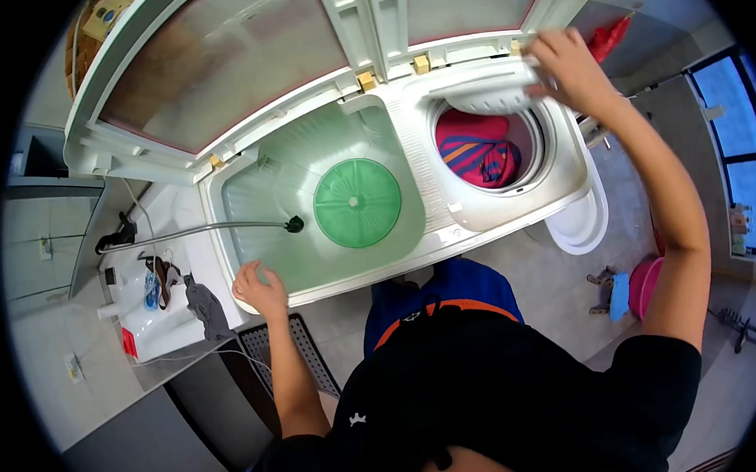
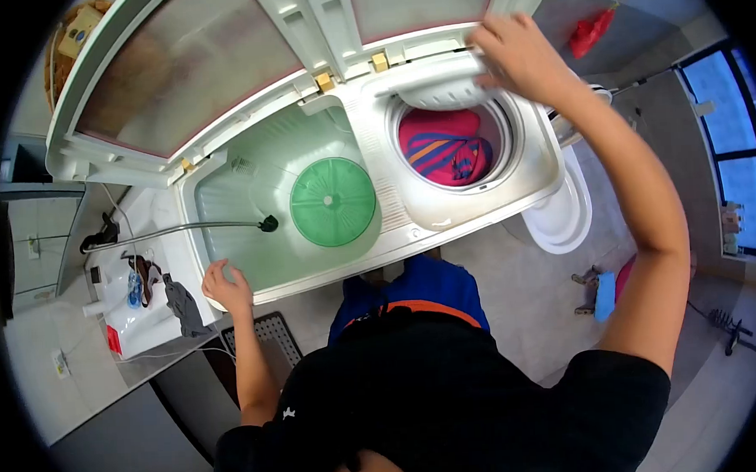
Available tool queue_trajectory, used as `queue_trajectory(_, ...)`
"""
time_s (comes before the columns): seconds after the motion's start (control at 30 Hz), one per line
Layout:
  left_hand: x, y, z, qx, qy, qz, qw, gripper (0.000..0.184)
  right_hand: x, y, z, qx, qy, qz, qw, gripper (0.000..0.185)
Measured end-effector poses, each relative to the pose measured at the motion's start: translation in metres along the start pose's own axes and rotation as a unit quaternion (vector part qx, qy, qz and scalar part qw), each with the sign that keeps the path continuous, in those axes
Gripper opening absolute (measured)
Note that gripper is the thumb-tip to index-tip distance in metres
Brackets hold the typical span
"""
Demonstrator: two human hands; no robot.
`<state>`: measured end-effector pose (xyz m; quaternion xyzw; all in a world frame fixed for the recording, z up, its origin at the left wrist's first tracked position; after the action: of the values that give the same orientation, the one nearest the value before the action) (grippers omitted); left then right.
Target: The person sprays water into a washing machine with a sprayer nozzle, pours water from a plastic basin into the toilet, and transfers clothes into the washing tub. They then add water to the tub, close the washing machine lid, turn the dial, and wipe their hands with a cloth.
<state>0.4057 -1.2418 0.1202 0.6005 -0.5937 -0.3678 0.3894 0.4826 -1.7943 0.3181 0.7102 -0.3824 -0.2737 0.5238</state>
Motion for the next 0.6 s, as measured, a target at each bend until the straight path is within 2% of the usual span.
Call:
queue_trajectory(0.03, 0.001, 0.0, 0.002, 0.004, 0.013, -0.026, 1.0, 0.022, 0.009, 0.008, -0.013, 0.051, 0.027, 0.031, 0.998, 0.053)
queue_trajectory(0.13, -0.001, 0.008, 0.002, 0.019, 0.053, -0.108, 0.993, 0.025, 0.041, 0.011, -0.043, 0.003, -0.087, 0.037, 0.996, 0.052)
queue_trajectory(0.23, -0.009, 0.005, 0.015, 0.037, 0.127, -0.167, 0.977, 0.029, 0.066, -0.019, -0.041, 0.155, -0.066, 0.034, 0.985, 0.041)
queue_trajectory(0.27, -0.014, 0.003, 0.018, 0.036, 0.153, -0.178, 0.971, 0.03, 0.08, -0.04, -0.036, 0.161, -0.093, -0.129, 0.974, 0.054)
queue_trajectory(0.37, -0.022, -0.001, 0.021, 0.032, 0.19, -0.172, 0.966, 0.03, 0.075, -0.042, -0.011, 0.222, -0.078, -0.194, 0.952, 0.05)
queue_trajectory(0.4, -0.025, -0.002, 0.022, 0.024, 0.195, -0.169, 0.966, 0.03, 0.072, -0.041, 0.001, 0.282, -0.087, -0.243, 0.924, 0.046)
queue_trajectory(0.47, -0.025, -0.002, 0.019, 0.019, 0.204, -0.163, 0.965, 0.028, 0.057, -0.028, 0.026, 0.355, -0.094, -0.162, 0.916, 0.038)
queue_trajectory(0.53, -0.029, -0.006, 0.02, 0.009, 0.212, -0.165, 0.963, 0.027, 0.082, -0.101, 0.081, 0.318, -0.263, -0.276, 0.868, 0.029)
queue_trajectory(0.57, -0.031, -0.008, 0.02, 0.005, 0.217, -0.164, 0.962, 0.026, 0.088, -0.165, 0.095, 0.204, -0.352, -0.388, 0.827, 0.024)
queue_trajectory(0.6, -0.031, -0.01, 0.019, -0.003, 0.219, -0.158, 0.963, 0.025, 0.081, -0.228, 0.105, 0.101, -0.408, -0.527, 0.739, 0.032)
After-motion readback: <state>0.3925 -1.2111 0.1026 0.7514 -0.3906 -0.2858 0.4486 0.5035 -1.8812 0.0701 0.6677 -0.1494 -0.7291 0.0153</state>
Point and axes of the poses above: each hand's wrist, its own z-axis away from the middle knuckle, its own y-axis out of the back of the hand, x = y × z, the point moved 8 cm from there along -z, towards the middle knuckle, and after that the axes turned 11 degrees about -z, right-handed, at the moved point
